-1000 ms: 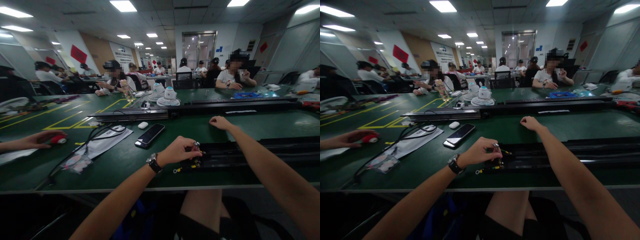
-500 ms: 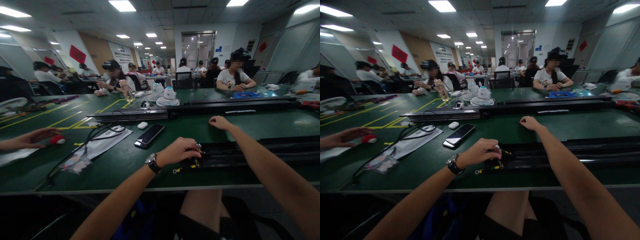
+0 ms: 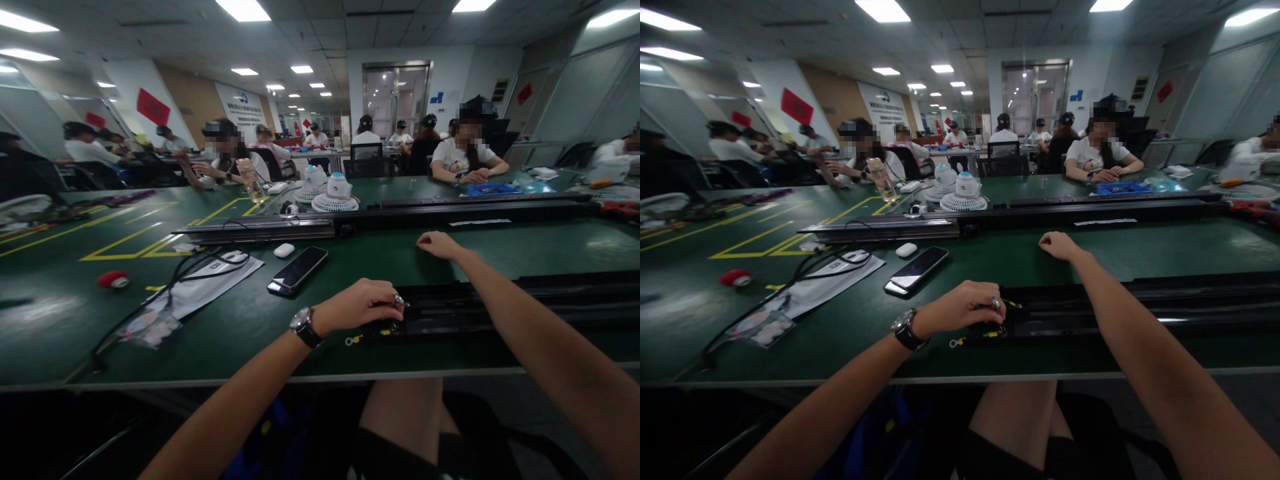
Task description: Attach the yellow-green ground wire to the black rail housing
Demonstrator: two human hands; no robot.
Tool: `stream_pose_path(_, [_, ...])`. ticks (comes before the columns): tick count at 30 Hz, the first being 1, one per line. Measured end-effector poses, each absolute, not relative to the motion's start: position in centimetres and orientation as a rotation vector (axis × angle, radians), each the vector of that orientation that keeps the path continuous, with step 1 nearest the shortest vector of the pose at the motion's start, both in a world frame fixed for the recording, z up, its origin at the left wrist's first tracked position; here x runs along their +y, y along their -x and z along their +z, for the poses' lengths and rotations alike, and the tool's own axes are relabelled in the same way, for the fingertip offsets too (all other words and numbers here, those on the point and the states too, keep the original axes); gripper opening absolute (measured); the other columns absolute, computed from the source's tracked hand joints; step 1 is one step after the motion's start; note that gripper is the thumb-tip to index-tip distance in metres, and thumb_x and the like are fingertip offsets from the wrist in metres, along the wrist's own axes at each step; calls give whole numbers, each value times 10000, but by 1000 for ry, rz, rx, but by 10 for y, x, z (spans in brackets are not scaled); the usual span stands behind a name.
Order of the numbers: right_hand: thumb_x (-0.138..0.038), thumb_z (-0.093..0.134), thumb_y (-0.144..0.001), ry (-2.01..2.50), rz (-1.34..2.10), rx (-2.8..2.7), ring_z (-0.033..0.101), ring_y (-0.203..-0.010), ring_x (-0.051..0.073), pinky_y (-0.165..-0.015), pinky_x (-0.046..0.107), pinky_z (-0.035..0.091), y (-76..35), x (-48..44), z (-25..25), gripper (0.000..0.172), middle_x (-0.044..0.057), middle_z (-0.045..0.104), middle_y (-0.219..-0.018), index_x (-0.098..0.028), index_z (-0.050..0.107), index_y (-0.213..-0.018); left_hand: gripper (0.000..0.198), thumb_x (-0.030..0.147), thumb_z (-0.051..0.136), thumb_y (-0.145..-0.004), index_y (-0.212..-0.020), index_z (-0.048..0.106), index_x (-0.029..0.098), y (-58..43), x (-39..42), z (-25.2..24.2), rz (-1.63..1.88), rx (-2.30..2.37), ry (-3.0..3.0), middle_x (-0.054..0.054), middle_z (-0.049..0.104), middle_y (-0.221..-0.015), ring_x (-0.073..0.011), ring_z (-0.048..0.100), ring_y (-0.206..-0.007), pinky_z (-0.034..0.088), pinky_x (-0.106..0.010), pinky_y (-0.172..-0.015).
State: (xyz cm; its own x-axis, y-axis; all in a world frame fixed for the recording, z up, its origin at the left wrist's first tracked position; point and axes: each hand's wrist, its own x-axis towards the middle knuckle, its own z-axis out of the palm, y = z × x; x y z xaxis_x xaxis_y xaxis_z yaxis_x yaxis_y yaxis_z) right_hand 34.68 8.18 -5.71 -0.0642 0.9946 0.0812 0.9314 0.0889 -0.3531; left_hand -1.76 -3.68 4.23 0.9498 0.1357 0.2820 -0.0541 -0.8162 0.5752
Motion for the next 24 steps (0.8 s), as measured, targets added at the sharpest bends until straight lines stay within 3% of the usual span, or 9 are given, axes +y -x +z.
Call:
stream_pose_path(12, [-337,628,-1009,1908,298,-2073,661,-1026,228,-888,431,571,-347,84,-59,258,89,650,-1211,-164,643,-1199,219,344,647,-954,-900,703,139,18,-37,37,469,60,-2526,-47,684,-852,-122,628,-793,459,-223,-733])
stream_pose_path(24, [-339,630,-1007,1905,310,-2061,665,-1014,225,-880,428,574,-349,87,-62,261,88,655,-1198,-160,643,-1196,226,352,634,-963,-891,686,144,18,-37,34,509,59,-2553,-51,684,-854,-128,629,-812,462,-236,-755])
